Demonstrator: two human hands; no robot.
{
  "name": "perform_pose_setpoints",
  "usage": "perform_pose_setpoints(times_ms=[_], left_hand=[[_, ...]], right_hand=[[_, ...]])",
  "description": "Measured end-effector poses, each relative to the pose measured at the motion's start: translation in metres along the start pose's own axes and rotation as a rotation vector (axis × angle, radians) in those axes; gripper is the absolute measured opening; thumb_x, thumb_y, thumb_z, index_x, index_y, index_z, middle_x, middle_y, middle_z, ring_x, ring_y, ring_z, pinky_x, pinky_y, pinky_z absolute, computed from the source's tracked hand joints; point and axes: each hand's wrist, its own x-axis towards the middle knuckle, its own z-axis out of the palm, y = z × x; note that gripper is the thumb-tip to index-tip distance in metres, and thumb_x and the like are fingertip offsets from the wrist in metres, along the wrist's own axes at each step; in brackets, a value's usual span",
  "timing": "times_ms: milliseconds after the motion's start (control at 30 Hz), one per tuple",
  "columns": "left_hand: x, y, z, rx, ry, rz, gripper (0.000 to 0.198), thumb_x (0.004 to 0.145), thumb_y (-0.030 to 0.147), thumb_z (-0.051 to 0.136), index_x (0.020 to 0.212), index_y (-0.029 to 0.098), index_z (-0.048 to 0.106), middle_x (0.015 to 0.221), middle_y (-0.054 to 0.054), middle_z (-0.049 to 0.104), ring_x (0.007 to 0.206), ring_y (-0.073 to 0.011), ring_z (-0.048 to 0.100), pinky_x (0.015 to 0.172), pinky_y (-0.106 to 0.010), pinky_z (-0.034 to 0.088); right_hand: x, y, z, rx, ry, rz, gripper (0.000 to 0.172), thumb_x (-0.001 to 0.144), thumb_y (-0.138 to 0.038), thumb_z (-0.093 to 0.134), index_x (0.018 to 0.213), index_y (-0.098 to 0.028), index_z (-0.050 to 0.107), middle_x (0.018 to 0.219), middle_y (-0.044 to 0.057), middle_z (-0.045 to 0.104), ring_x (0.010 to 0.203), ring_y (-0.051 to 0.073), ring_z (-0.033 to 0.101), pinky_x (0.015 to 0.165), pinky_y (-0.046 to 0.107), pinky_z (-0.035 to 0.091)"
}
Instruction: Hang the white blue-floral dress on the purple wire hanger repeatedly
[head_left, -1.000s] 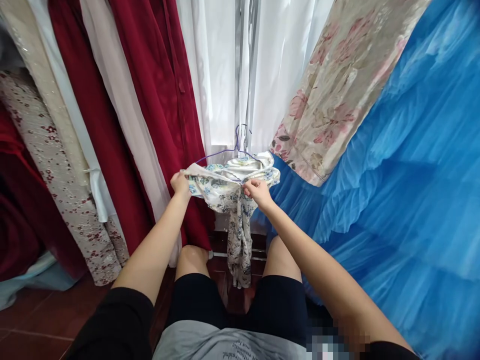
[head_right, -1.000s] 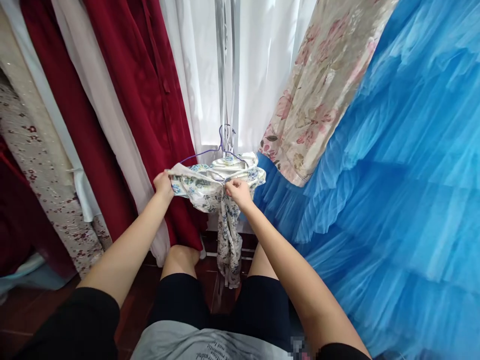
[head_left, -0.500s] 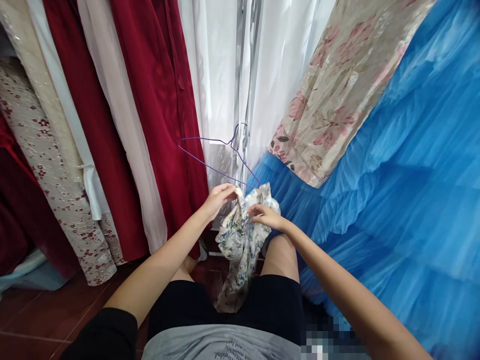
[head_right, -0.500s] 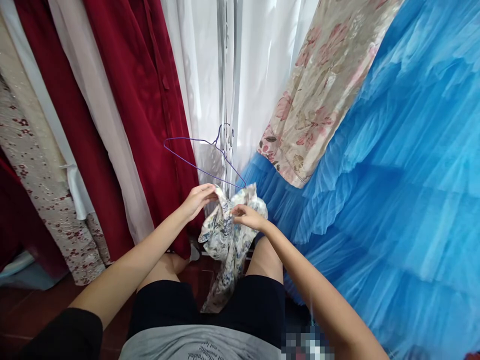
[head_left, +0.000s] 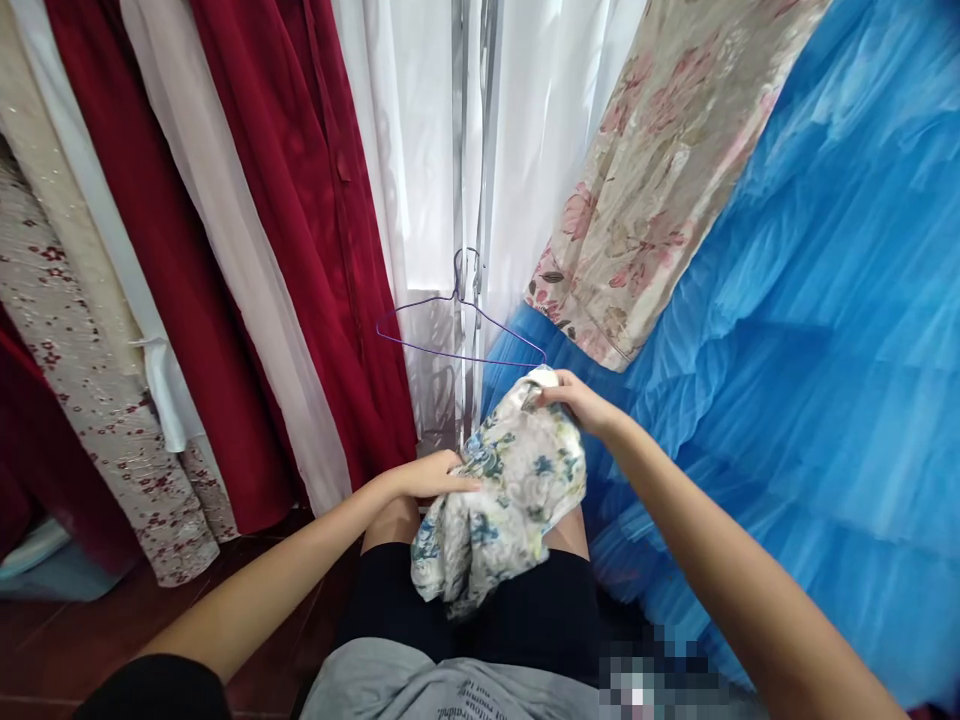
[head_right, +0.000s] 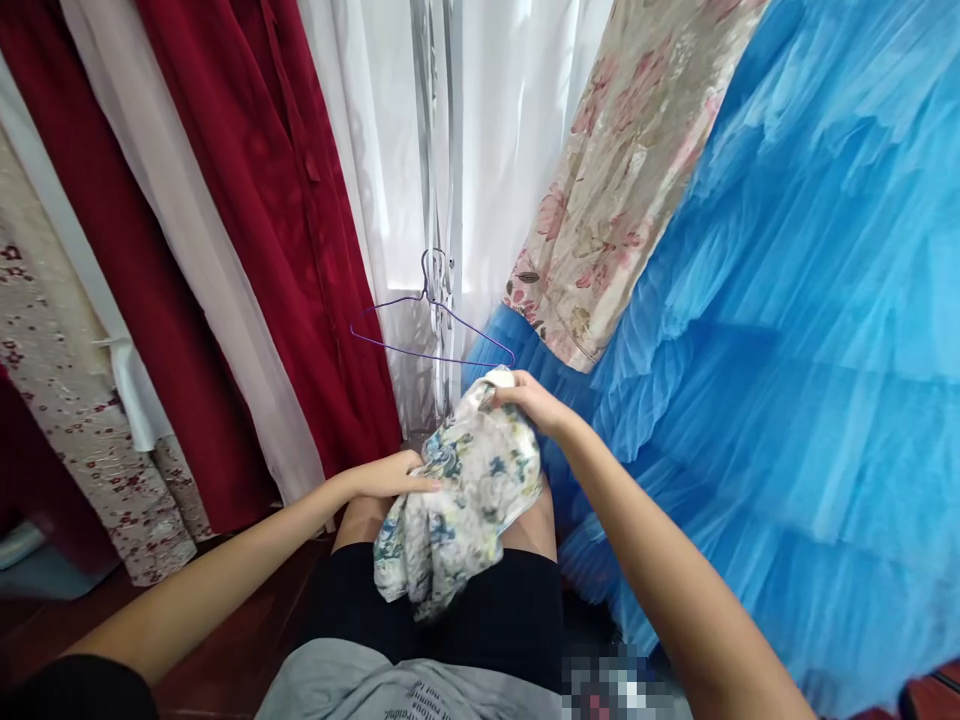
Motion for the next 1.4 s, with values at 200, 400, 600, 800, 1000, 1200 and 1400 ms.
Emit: perform_pose_setpoints(times_ms=[200,400,600,800,1000,1200,1400], left_hand=[[-0.029,-0.003,-0.036,0.214,0.39,0.021,0.045,0.086,0.058,0.061,0.072,0.015,0.061,0.065,0.002,0.052,0.063,-0.0138,0.045,0.056,-0.024,0.031],[-0.035,0.058,-0.062,0.455,0.588,0.169,0.039,0.093,0.048,0.053,0.07,0.017,0.054,0.063,0.003,0.047,0.062,-0.0131,0.044,0.058,-0.025,0.029],[-0.052,0.041,-0.097,0.557,0.762,0.106,0.037,0.095,0.05,0.047,0.076,0.019,0.056,0.067,0.001,0.053,0.065,-0.0166,0.049,0.064,-0.027,0.034],[-0.069,-0.016,-0.14,0.759,0.688,-0.2,0.024,0.087,0.042,0.056,0.075,0.024,0.066,0.076,-0.004,0.068,0.097,-0.0288,0.06,0.103,-0.044,0.032],[-0.031,-0.008,-0.196,0.707,0.867,-0.343,0.015,0.088,0.033,0.053,0.088,0.024,0.066,0.102,-0.01,0.073,0.112,-0.0363,0.056,0.1,-0.051,0.034],[0.007,0.0,-0.232,0.571,1.069,-0.418,0.024,0.097,0.026,0.038,0.109,0.021,0.058,0.121,-0.017,0.067,0.11,-0.0318,0.058,0.093,-0.044,0.041],[0.011,-0.016,-0.23,0.498,1.022,-0.508,0.016,0.088,0.033,0.058,0.097,0.021,0.059,0.12,-0.022,0.066,0.115,-0.0421,0.056,0.095,-0.058,0.037]], right_hand=[[0.038,-0.007,-0.067,-0.287,0.502,-0.226,0.021,0.058,-0.028,0.07,0.049,-0.02,0.053,0.05,-0.006,0.048,0.051,0.011,0.042,0.052,0.025,0.033],[0.115,-0.028,-0.056,-0.22,0.535,-0.136,0.021,0.066,-0.026,0.067,0.056,-0.022,0.049,0.047,-0.007,0.044,0.049,0.012,0.041,0.048,0.025,0.034],[0.135,-0.032,-0.017,-0.121,0.269,-0.05,0.016,0.068,-0.026,0.077,0.077,-0.017,0.069,0.068,0.001,0.069,0.06,0.017,0.062,0.058,0.028,0.05],[0.112,-0.053,-0.027,-0.097,0.069,-0.054,0.024,0.062,-0.02,0.084,0.084,-0.015,0.075,0.082,0.006,0.077,0.069,0.019,0.067,0.064,0.029,0.053],[0.111,-0.067,-0.037,-0.195,0.045,-0.066,0.021,0.062,-0.022,0.086,0.078,-0.016,0.074,0.066,0.001,0.07,0.06,0.014,0.06,0.054,0.023,0.045],[0.101,-0.063,-0.02,-0.132,0.03,-0.058,0.025,0.064,-0.026,0.086,0.081,-0.017,0.07,0.067,0.0,0.07,0.06,0.015,0.061,0.052,0.023,0.045],[0.102,-0.063,-0.019,-0.146,0.031,-0.036,0.024,0.067,-0.027,0.086,0.081,-0.018,0.069,0.067,0.002,0.069,0.059,0.017,0.061,0.051,0.026,0.047]])
